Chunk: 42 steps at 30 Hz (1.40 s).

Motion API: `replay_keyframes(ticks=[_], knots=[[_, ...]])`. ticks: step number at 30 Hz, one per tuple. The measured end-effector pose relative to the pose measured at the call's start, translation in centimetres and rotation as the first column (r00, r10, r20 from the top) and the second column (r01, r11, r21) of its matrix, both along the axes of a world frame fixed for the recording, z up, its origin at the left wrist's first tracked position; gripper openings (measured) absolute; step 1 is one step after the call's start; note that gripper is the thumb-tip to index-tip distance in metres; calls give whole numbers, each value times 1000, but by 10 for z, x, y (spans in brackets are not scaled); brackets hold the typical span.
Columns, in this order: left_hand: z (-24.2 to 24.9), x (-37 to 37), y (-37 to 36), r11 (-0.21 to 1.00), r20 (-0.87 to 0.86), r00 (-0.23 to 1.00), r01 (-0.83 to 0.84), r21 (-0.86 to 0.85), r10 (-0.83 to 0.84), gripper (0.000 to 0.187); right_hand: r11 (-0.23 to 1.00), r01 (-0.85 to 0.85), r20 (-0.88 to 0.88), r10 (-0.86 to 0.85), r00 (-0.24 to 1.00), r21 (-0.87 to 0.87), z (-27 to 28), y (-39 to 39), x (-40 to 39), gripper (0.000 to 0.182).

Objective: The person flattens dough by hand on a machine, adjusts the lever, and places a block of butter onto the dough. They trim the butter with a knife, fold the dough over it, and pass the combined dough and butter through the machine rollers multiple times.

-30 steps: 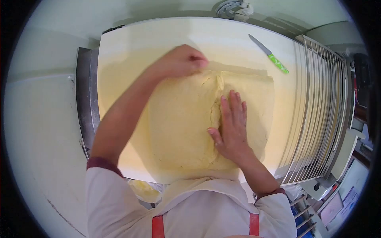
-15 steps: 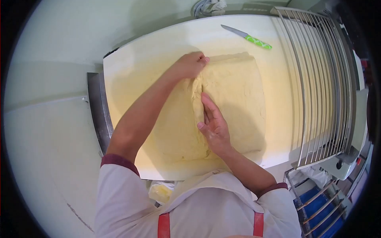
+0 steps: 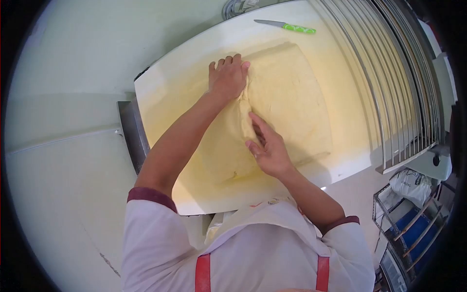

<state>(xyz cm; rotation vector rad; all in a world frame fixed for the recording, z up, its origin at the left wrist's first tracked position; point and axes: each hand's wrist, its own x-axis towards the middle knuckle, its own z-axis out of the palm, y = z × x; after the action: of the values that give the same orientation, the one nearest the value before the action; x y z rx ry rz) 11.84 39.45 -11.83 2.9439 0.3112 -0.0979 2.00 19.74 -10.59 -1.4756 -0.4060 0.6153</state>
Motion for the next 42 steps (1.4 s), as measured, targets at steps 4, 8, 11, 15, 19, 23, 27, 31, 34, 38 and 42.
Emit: replay_keyframes(ticks=[4, 8, 11, 15, 19, 23, 27, 31, 34, 38, 42], knots=[[-2, -1, 10, 966, 113, 992, -32, -258, 63, 50, 918, -54, 228, 154, 961, -392, 33, -6, 0, 65], [-12, -7, -25, 1000, 187, 982, 22, 14, -24, 53, 919, -91, 84, 133, 987, -384, 20, -7, -5, 68], [-5, -4, -28, 999, 72, 997, -29, 16, 27, 55, 945, 1, 252, 86, 964, -326, 10, -11, -15, 68], [7, -16, -18, 977, 132, 984, 138, -162, -117, 56, 917, 9, 324, 132, 937, -399, 23, -17, -22, 68], [-6, -29, -41, 977, 241, 947, 209, 43, -213, 53, 893, -118, 95, 176, 980, -435, 31, -23, -22, 66], [-10, -26, -43, 990, 227, 964, 143, -10, -137, 56, 942, -1, 203, 74, 976, -336, 22, -30, -49, 63], [2, -49, -42, 944, 243, 932, 304, -127, -268, 58, 927, -86, 158, 153, 976, -366, 30, -39, -49, 59], [-3, -58, -71, 953, 192, 934, 293, 72, -302, 60, 976, 27, 153, 6, 988, -214, 18, -41, -61, 53], [-1, -63, -63, 941, 201, 928, 333, -66, -314, 62, 960, -16, 167, 65, 984, -279, 28, -46, -66, 48], [4, -89, -65, 905, 120, 903, 421, -61, -412, 63, 960, -21, 38, 32, 999, -278, 25, -52, -63, 42], [2, -87, -93, 936, 153, 924, 346, 59, -351, 63, 981, 125, 55, -118, 991, -146, 15, -51, -79, 39]])
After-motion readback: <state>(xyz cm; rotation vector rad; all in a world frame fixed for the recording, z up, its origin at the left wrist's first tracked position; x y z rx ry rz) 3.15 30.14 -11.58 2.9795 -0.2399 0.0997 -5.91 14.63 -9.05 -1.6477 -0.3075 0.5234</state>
